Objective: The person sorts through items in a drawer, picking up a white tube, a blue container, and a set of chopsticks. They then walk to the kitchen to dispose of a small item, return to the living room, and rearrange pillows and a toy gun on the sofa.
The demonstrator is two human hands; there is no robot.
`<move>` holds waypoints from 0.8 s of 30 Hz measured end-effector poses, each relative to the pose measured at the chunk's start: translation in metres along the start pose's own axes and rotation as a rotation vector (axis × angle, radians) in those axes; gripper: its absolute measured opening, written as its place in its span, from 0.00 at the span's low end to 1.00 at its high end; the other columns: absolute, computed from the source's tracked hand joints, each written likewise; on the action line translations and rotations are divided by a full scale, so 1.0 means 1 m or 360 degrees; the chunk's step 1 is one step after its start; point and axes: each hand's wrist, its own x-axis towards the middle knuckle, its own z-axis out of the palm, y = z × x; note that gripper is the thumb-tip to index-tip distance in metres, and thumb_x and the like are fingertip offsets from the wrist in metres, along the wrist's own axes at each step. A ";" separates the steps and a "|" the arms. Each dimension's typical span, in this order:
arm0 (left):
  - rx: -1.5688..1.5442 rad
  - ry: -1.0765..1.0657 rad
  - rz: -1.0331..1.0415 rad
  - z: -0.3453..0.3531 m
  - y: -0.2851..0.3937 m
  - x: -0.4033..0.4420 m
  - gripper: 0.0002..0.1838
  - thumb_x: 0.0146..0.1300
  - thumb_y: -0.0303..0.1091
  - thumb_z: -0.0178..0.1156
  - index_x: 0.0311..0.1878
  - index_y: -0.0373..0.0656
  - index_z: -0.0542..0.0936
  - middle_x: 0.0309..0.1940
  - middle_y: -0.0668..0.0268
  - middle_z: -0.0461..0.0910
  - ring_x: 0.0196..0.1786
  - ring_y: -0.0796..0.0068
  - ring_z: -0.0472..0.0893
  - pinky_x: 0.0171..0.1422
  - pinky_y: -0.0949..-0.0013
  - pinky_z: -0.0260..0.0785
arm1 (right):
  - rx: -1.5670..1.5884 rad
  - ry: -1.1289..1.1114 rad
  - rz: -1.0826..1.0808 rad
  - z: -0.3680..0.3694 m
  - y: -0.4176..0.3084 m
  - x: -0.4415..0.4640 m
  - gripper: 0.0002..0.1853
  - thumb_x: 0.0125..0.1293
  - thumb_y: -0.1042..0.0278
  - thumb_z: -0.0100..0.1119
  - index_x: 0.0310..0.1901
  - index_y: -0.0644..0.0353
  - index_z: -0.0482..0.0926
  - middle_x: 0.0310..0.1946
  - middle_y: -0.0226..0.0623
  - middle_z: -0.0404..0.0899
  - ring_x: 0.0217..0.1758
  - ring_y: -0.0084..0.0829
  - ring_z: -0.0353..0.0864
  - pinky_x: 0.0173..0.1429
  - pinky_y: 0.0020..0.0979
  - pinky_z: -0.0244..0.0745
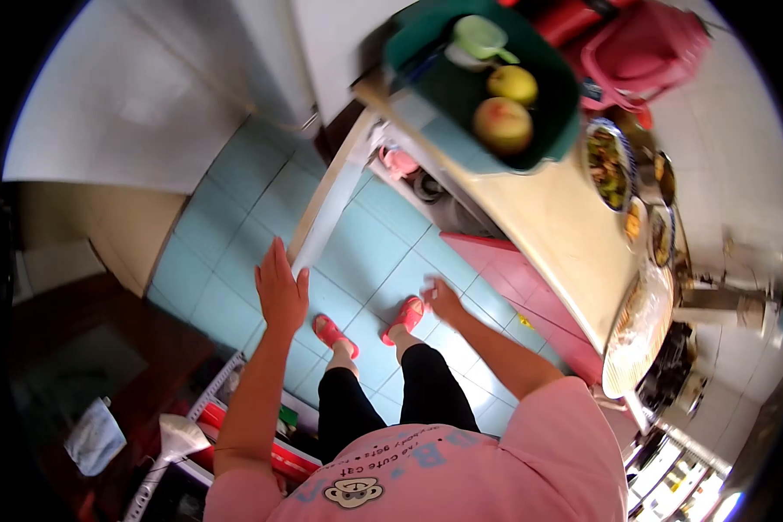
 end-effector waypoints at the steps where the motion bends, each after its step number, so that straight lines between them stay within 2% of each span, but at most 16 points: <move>1: -0.0086 -0.0055 -0.0058 0.008 0.010 -0.007 0.38 0.63 0.36 0.58 0.73 0.37 0.52 0.69 0.51 0.60 0.70 0.51 0.63 0.72 0.44 0.52 | -0.0036 -0.0079 0.0164 -0.005 -0.008 -0.046 0.23 0.66 0.72 0.57 0.62 0.61 0.66 0.35 0.36 0.79 0.28 0.25 0.78 0.34 0.28 0.75; 2: -0.0171 -0.0111 -0.0114 0.015 0.020 -0.015 0.38 0.63 0.34 0.58 0.73 0.36 0.52 0.70 0.51 0.60 0.70 0.52 0.63 0.71 0.44 0.54 | -0.0133 -0.0082 0.0166 -0.012 -0.014 -0.087 0.24 0.65 0.69 0.58 0.61 0.62 0.66 0.34 0.36 0.78 0.29 0.25 0.80 0.33 0.27 0.75; 6: -0.0775 -0.0286 -0.0421 0.059 0.079 -0.043 0.35 0.63 0.20 0.48 0.73 0.33 0.50 0.68 0.43 0.59 0.69 0.45 0.63 0.73 0.55 0.55 | 0.0110 0.0081 0.0225 -0.039 -0.025 -0.175 0.22 0.66 0.66 0.58 0.59 0.63 0.68 0.36 0.37 0.78 0.32 0.24 0.82 0.37 0.26 0.77; 8: -0.1133 -0.0297 -0.0517 0.103 0.110 -0.054 0.35 0.63 0.18 0.46 0.72 0.32 0.47 0.66 0.39 0.61 0.68 0.43 0.64 0.72 0.56 0.57 | 0.0218 0.0159 0.0098 -0.049 -0.034 -0.188 0.21 0.66 0.66 0.58 0.58 0.64 0.70 0.38 0.39 0.80 0.34 0.26 0.83 0.39 0.27 0.79; 10: -0.1310 -0.0446 -0.0597 0.129 0.150 -0.060 0.35 0.62 0.18 0.46 0.72 0.32 0.45 0.63 0.37 0.63 0.66 0.43 0.66 0.69 0.55 0.59 | 0.0369 0.0231 0.0004 -0.060 -0.048 -0.188 0.21 0.67 0.65 0.58 0.58 0.63 0.71 0.40 0.41 0.81 0.36 0.27 0.83 0.42 0.27 0.79; 12: -0.1346 -0.0546 -0.0661 0.146 0.194 -0.053 0.34 0.63 0.22 0.51 0.69 0.33 0.47 0.58 0.36 0.67 0.59 0.42 0.73 0.65 0.54 0.65 | 0.0334 0.0277 -0.0143 -0.073 -0.052 -0.177 0.21 0.67 0.66 0.57 0.59 0.64 0.69 0.42 0.41 0.81 0.40 0.28 0.83 0.45 0.27 0.79; 14: -0.1298 -0.0678 -0.0823 0.137 0.249 -0.039 0.35 0.63 0.24 0.53 0.69 0.34 0.47 0.56 0.36 0.69 0.57 0.43 0.75 0.64 0.55 0.66 | 0.0687 0.0168 -0.0179 -0.087 -0.068 -0.173 0.21 0.68 0.67 0.55 0.60 0.65 0.68 0.43 0.41 0.81 0.43 0.28 0.83 0.48 0.28 0.78; 15: -0.1291 -0.0682 -0.0781 0.148 0.261 -0.031 0.35 0.63 0.24 0.53 0.69 0.34 0.47 0.56 0.36 0.69 0.57 0.43 0.75 0.64 0.55 0.66 | 0.0655 0.0186 -0.0212 -0.095 -0.071 -0.172 0.21 0.68 0.69 0.54 0.61 0.65 0.67 0.44 0.41 0.80 0.44 0.29 0.83 0.49 0.29 0.78; 17: -0.1276 -0.0827 -0.0927 0.180 0.279 -0.014 0.37 0.65 0.32 0.56 0.70 0.34 0.46 0.58 0.39 0.68 0.60 0.47 0.73 0.65 0.53 0.65 | 0.0590 0.0218 -0.0221 -0.115 -0.080 -0.182 0.21 0.69 0.69 0.54 0.61 0.66 0.67 0.46 0.43 0.80 0.46 0.30 0.82 0.51 0.29 0.77; 18: -0.1270 -0.0836 -0.0897 0.179 0.294 -0.009 0.37 0.65 0.32 0.56 0.70 0.34 0.46 0.58 0.39 0.68 0.60 0.47 0.73 0.65 0.53 0.65 | 0.0504 0.0228 -0.0200 -0.126 -0.076 -0.186 0.20 0.70 0.70 0.53 0.62 0.66 0.66 0.48 0.45 0.79 0.48 0.30 0.81 0.53 0.29 0.77; 20: -0.1651 -0.0770 -0.1288 0.179 0.321 -0.002 0.41 0.68 0.46 0.53 0.73 0.42 0.42 0.63 0.48 0.66 0.65 0.53 0.69 0.65 0.50 0.63 | 0.0614 0.0233 -0.0243 -0.143 -0.054 -0.195 0.21 0.70 0.69 0.54 0.62 0.66 0.67 0.48 0.45 0.79 0.47 0.31 0.81 0.53 0.30 0.77; 21: -0.1862 -0.0946 -0.1470 0.138 0.349 -0.001 0.44 0.69 0.59 0.46 0.76 0.53 0.36 0.71 0.58 0.58 0.71 0.57 0.63 0.70 0.47 0.54 | 0.0569 0.0271 -0.0222 -0.151 -0.041 -0.200 0.21 0.70 0.69 0.54 0.61 0.65 0.67 0.48 0.45 0.79 0.47 0.31 0.81 0.52 0.30 0.77; 22: -0.2127 -0.0892 -0.1467 0.155 0.350 0.004 0.44 0.68 0.65 0.42 0.76 0.60 0.31 0.74 0.63 0.53 0.73 0.58 0.60 0.73 0.48 0.46 | 0.0524 0.0306 -0.0200 -0.158 -0.030 -0.205 0.21 0.70 0.69 0.55 0.61 0.65 0.67 0.47 0.44 0.79 0.47 0.31 0.81 0.52 0.31 0.77; 24: -0.2496 -0.0898 -0.1394 0.171 0.351 0.007 0.47 0.67 0.68 0.42 0.76 0.60 0.28 0.75 0.62 0.50 0.74 0.58 0.59 0.75 0.51 0.41 | 0.0543 0.0323 -0.0109 -0.169 -0.015 -0.218 0.22 0.69 0.68 0.56 0.62 0.64 0.66 0.46 0.42 0.79 0.45 0.30 0.81 0.51 0.31 0.78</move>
